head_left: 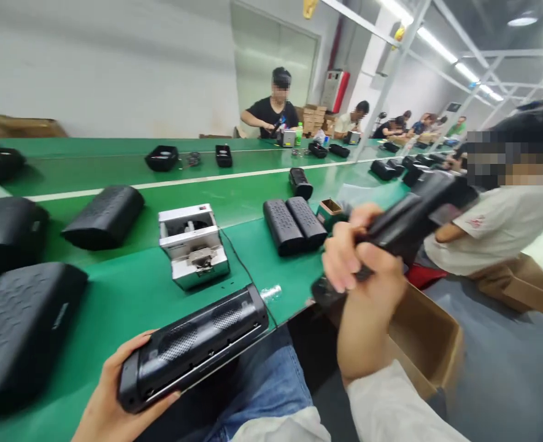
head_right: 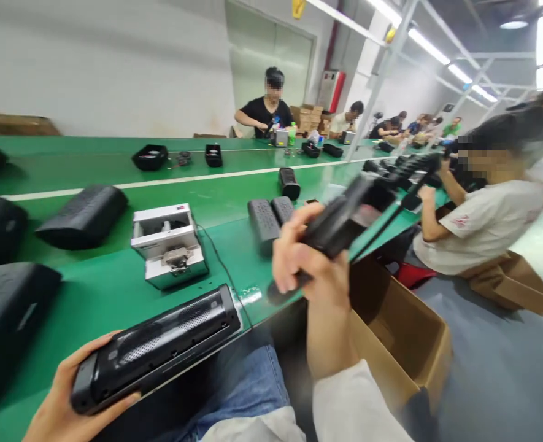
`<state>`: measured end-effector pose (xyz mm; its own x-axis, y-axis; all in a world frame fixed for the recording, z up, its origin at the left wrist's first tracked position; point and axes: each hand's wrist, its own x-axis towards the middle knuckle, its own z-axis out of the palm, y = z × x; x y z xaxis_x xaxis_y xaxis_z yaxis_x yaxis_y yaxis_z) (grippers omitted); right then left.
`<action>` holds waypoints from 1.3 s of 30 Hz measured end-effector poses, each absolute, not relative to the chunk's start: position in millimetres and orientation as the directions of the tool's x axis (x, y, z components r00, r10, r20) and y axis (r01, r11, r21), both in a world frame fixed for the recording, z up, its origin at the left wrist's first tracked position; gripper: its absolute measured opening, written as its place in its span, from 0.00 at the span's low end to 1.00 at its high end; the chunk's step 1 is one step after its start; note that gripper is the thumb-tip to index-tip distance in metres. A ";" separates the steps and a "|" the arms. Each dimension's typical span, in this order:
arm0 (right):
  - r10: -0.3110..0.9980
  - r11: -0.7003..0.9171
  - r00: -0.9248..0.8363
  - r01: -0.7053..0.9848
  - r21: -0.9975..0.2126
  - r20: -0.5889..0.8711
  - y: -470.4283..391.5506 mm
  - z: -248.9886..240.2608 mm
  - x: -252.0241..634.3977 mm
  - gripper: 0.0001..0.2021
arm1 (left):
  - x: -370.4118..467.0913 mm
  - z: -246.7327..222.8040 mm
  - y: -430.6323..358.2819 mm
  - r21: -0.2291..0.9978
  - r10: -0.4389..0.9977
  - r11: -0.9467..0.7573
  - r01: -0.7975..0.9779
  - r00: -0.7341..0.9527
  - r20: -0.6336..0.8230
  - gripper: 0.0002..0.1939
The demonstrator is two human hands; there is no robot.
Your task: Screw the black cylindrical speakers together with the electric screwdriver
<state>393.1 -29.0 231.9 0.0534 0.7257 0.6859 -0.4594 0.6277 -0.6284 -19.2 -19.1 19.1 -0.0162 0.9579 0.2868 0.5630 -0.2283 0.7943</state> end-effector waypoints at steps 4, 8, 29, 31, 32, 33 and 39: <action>0.855 0.387 -0.037 -0.620 -0.683 0.517 -23.4 188.2 421.1 0.12 | -42.8 59.8 -4.2 0.796 0.930 -0.200 0.571 -0.145 0.338 0.54; 0.923 0.117 -0.180 -0.712 -0.693 0.341 -4.5 105.5 406.2 0.16 | 15.1 132.8 51.4 0.875 0.898 -0.279 0.395 -0.214 0.383 0.47; 0.974 -0.154 -0.226 -0.664 -0.732 -0.001 26.6 -11.8 386.7 0.23 | 284.7 118.5 311.4 0.916 0.774 0.217 0.337 -0.631 0.049 0.27; 0.973 -0.166 -0.230 -0.670 -0.724 -0.010 25.9 -12.0 387.8 0.23 | 291.4 124.2 315.9 0.896 0.786 0.206 0.394 -0.612 0.088 0.28; 0.973 -0.169 -0.229 -0.674 -0.719 -0.014 25.8 -11.9 388.5 0.23 | 295.7 131.7 320.7 0.887 0.797 0.188 0.423 -0.593 0.113 0.28; 0.974 -0.170 -0.227 -0.677 -0.716 -0.017 25.9 -11.9 389.3 0.22 | 299.7 142.2 327.3 0.878 0.812 0.163 0.451 -0.566 0.140 0.29; 0.974 -0.192 -0.222 -0.676 -0.712 -0.052 25.0 -13.4 392.7 0.22 | 251.7 230.7 377.3 0.794 0.914 -0.023 0.608 -0.308 0.262 0.42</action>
<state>392.7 25.0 -13.4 -0.2218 0.9737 -0.0520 -0.6758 -0.1920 -0.7117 251.7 377.3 230.7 -0.3081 0.9145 0.2623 0.6078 -0.0229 0.7937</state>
